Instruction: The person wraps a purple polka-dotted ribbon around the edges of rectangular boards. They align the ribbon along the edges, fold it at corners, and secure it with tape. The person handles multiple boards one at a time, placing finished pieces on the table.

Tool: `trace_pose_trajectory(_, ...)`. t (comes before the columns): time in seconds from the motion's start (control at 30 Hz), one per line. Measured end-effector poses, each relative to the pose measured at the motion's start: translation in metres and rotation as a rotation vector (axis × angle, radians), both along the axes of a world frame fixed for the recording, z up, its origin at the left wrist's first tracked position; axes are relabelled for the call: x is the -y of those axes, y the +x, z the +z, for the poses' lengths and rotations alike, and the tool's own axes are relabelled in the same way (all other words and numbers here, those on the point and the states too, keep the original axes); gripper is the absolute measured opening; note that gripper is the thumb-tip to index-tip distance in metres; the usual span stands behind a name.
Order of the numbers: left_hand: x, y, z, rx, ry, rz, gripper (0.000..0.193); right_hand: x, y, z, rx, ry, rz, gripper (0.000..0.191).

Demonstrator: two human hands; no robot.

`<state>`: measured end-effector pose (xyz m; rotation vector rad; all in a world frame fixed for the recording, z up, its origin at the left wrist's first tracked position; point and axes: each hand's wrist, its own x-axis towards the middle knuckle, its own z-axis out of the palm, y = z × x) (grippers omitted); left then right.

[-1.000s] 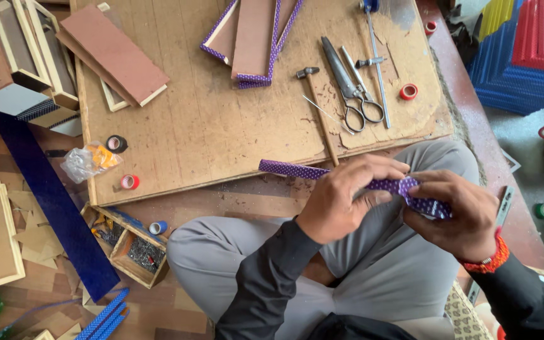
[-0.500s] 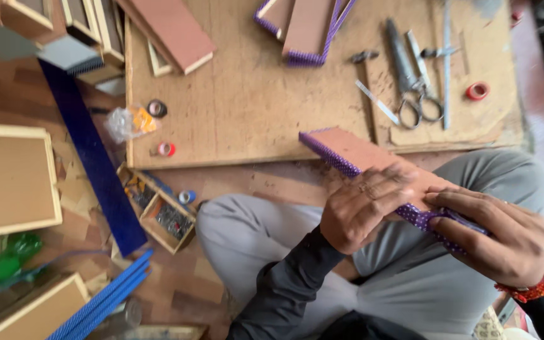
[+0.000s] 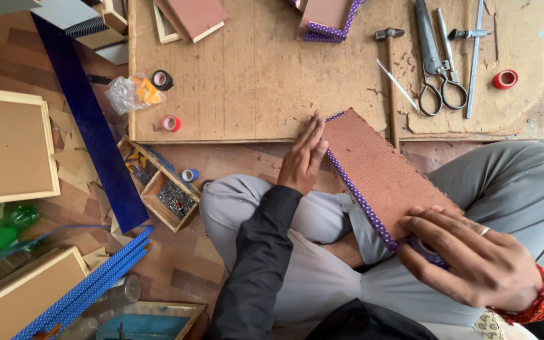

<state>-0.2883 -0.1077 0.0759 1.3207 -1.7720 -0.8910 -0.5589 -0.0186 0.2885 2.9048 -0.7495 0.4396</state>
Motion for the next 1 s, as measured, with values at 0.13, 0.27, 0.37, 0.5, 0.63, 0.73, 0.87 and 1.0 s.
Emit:
trace_pose_trajectory(0.13, 0.003, 0.001, -0.011, -0.016, 0.016, 0.109, 0.079, -0.004, 0.003, -0.002, -0.027, 0.013, 0.051, 0.036)
trace_pose_trajectory(0.27, 0.007, -0.003, -0.025, 0.214, 0.099, 0.352, 0.075, -0.005, 0.004, -0.005, -0.047, 0.042, 0.041, 0.037)
trace_pose_trajectory(0.37, 0.017, -0.005, -0.036, 0.242, 0.068, 0.395, 0.062, -0.004, 0.004, -0.010, -0.061, 0.051, 0.041, 0.036)
trace_pose_trajectory(0.5, 0.055, -0.006, -0.044, 0.387, 0.103, 0.487, 0.032, -0.001, 0.000, -0.017, -0.039, 0.052, 0.063, 0.036)
trace_pose_trajectory(0.63, 0.077, -0.005, -0.043, 0.399, 0.088, 0.523, 0.023, -0.001, -0.003, -0.021, -0.052, 0.049, 0.031, 0.036)
trace_pose_trajectory(0.73, 0.084, -0.002, -0.039, 0.481, 0.167, 0.489, 0.021, -0.001, -0.004, -0.023, -0.041, 0.051, 0.028, 0.035)
trace_pose_trajectory(0.87, 0.077, -0.004, -0.038, 0.482, 0.154, 0.495, 0.038, -0.001, -0.005, -0.021, -0.044, 0.046, 0.019, 0.036)
trace_pose_trajectory(1.0, 0.038, -0.012, -0.033, 0.274, 0.093, 0.488, 0.100, -0.004, -0.005, -0.018, -0.071, 0.057, 0.017, 0.038)
